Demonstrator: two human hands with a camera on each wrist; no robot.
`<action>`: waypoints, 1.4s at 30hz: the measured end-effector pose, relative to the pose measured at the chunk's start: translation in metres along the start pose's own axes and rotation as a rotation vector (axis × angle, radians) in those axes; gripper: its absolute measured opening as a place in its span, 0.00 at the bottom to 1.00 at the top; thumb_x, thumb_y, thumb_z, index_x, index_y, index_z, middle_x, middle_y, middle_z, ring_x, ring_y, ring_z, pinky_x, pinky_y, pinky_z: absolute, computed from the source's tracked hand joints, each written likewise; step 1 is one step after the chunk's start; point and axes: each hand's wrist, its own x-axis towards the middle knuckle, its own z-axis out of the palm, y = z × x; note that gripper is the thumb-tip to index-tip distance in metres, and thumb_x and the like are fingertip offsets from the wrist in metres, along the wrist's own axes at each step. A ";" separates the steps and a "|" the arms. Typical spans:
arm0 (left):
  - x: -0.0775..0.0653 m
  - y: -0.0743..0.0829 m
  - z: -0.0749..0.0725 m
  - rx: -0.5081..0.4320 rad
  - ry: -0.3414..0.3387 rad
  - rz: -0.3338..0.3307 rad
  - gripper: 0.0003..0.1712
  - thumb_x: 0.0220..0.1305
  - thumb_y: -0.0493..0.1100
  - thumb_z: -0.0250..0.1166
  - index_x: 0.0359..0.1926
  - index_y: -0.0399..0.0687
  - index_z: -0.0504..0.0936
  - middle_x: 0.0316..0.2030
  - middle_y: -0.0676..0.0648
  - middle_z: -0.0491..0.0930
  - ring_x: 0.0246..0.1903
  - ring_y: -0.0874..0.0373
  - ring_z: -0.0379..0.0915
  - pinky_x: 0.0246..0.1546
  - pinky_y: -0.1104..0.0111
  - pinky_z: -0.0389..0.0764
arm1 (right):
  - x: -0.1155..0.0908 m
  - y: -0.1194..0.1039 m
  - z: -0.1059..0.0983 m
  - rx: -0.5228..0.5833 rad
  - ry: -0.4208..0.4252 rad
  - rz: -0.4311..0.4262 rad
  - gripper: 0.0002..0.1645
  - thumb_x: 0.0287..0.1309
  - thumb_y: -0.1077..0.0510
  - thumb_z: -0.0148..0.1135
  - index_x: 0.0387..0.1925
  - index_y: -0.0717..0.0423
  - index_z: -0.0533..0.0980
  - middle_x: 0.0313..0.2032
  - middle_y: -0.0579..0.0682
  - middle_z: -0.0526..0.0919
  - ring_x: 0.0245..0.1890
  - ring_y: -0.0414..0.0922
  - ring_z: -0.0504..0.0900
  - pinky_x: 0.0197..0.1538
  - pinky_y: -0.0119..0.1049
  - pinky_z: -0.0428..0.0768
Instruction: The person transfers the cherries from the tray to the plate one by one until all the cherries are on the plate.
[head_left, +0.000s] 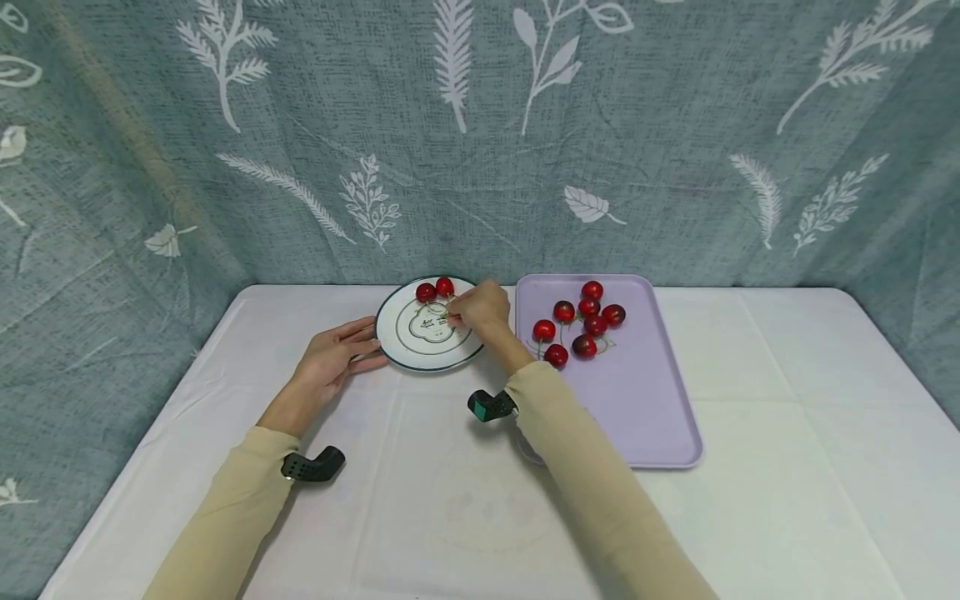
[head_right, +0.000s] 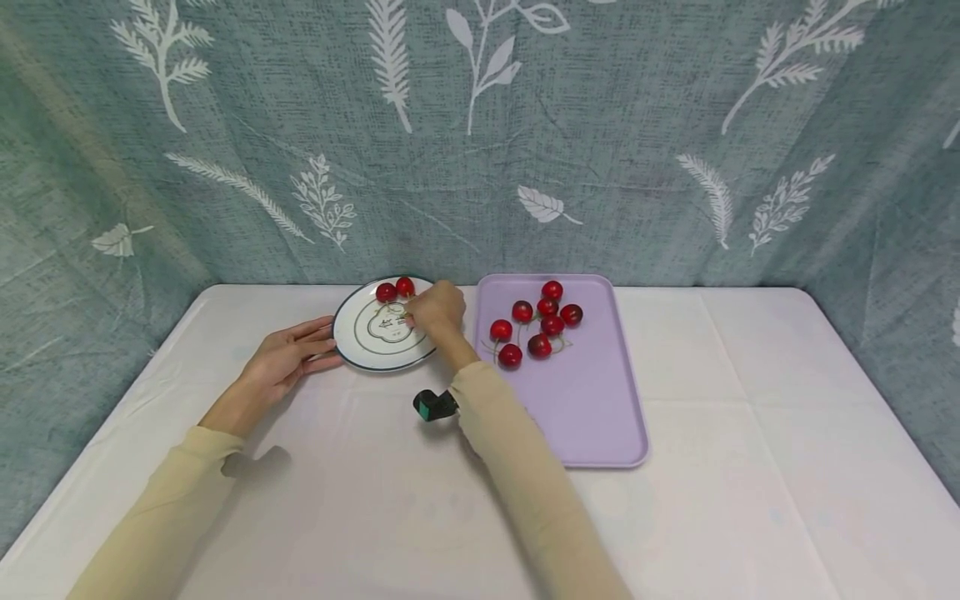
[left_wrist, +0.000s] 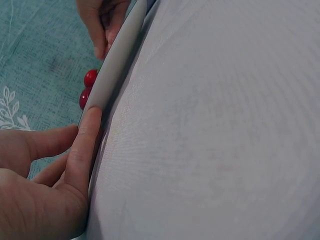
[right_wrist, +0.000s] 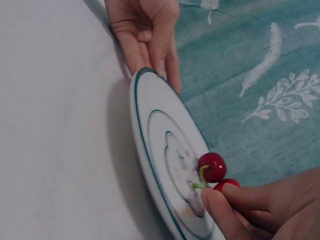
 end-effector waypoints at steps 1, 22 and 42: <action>0.000 0.000 0.000 0.001 0.000 0.001 0.35 0.70 0.27 0.53 0.75 0.40 0.55 0.71 0.35 0.58 0.38 0.66 0.82 0.49 0.68 0.85 | -0.002 -0.001 -0.002 -0.003 -0.009 -0.014 0.07 0.57 0.65 0.68 0.35 0.67 0.85 0.29 0.58 0.88 0.25 0.43 0.87 0.24 0.21 0.82; 0.002 -0.004 -0.007 -0.023 -0.038 0.020 0.36 0.69 0.26 0.53 0.75 0.39 0.54 0.71 0.34 0.57 0.37 0.66 0.82 0.51 0.68 0.84 | -0.026 -0.017 -0.082 0.050 -0.270 -0.236 0.13 0.63 0.65 0.63 0.47 0.69 0.82 0.44 0.63 0.85 0.42 0.53 0.86 0.49 0.42 0.88; -0.001 -0.003 -0.004 -0.045 -0.047 0.006 0.36 0.70 0.26 0.53 0.75 0.40 0.54 0.72 0.35 0.55 0.38 0.65 0.82 0.51 0.68 0.84 | -0.047 0.005 -0.145 -0.380 -0.164 -0.489 0.12 0.62 0.61 0.65 0.46 0.58 0.85 0.44 0.54 0.87 0.40 0.48 0.84 0.41 0.39 0.86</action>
